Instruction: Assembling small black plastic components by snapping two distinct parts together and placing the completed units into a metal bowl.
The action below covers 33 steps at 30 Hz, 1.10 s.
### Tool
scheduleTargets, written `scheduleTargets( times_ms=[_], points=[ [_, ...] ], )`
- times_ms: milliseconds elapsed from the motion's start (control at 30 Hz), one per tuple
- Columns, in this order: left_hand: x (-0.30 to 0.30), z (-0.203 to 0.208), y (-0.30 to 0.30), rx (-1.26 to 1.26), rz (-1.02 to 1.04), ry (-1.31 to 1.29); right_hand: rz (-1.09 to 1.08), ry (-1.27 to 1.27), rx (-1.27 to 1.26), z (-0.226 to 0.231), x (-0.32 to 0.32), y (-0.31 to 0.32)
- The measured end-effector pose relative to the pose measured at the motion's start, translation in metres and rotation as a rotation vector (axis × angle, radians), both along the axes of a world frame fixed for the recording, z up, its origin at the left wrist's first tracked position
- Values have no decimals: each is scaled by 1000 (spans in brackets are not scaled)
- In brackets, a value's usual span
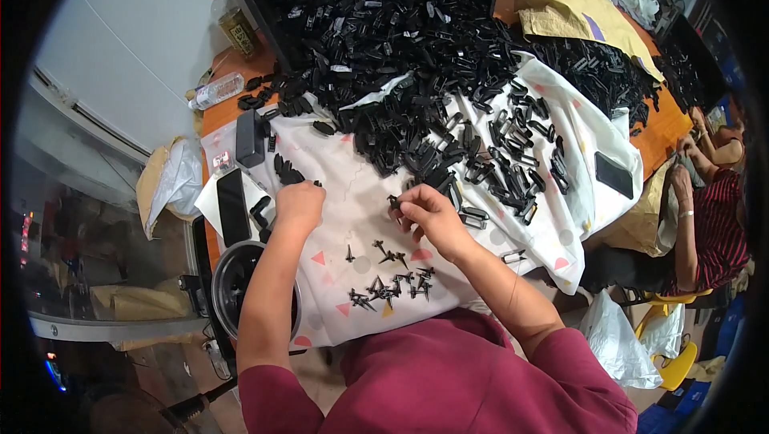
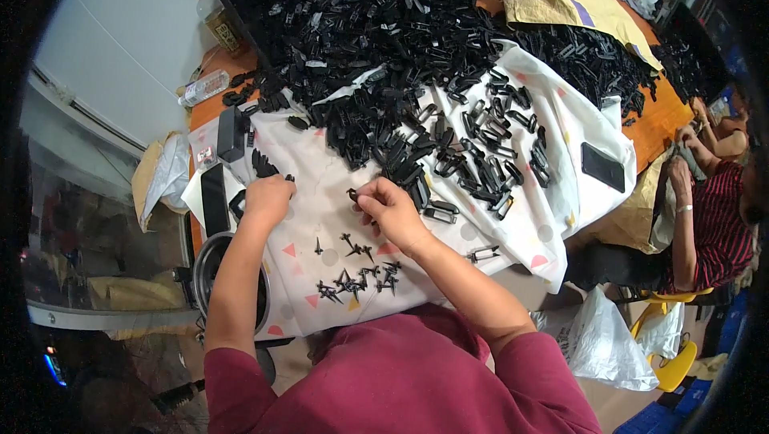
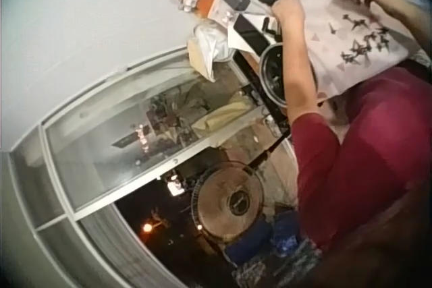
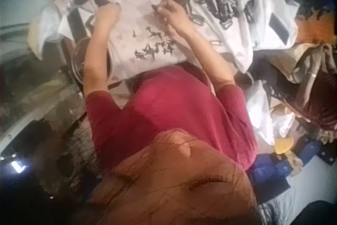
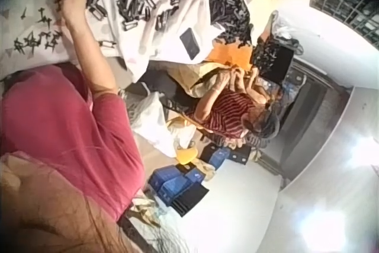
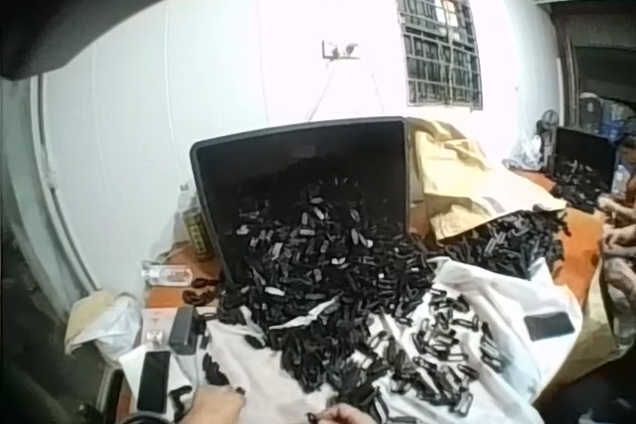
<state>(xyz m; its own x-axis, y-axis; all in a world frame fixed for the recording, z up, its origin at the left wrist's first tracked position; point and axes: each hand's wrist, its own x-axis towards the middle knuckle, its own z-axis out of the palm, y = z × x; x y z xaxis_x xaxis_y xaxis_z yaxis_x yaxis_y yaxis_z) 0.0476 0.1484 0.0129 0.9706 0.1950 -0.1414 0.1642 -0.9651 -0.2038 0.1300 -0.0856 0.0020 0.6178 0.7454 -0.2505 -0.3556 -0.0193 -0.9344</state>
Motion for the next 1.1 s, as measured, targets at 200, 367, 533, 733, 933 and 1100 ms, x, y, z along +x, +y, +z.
scheduleTargets(
  times_ms=[200,367,533,733,933,1100],
  points=[
    [0,-1,0,-263,-1,-236,-41,-54,12,6,-10,-8],
    [-8,13,-57,-1341,258,-569,-117,-346,91,33,-17,-17],
    [-16,51,-107,-1834,217,-741,-167,-836,147,55,-15,-21],
    [-26,54,-110,-1475,193,-756,-134,-1215,117,63,-15,-28],
    [-29,49,-112,-1474,83,-743,8,-1330,102,68,-10,-37],
    [-24,18,-138,-2292,394,-867,-130,-1405,33,58,-21,-27]
  ],
)
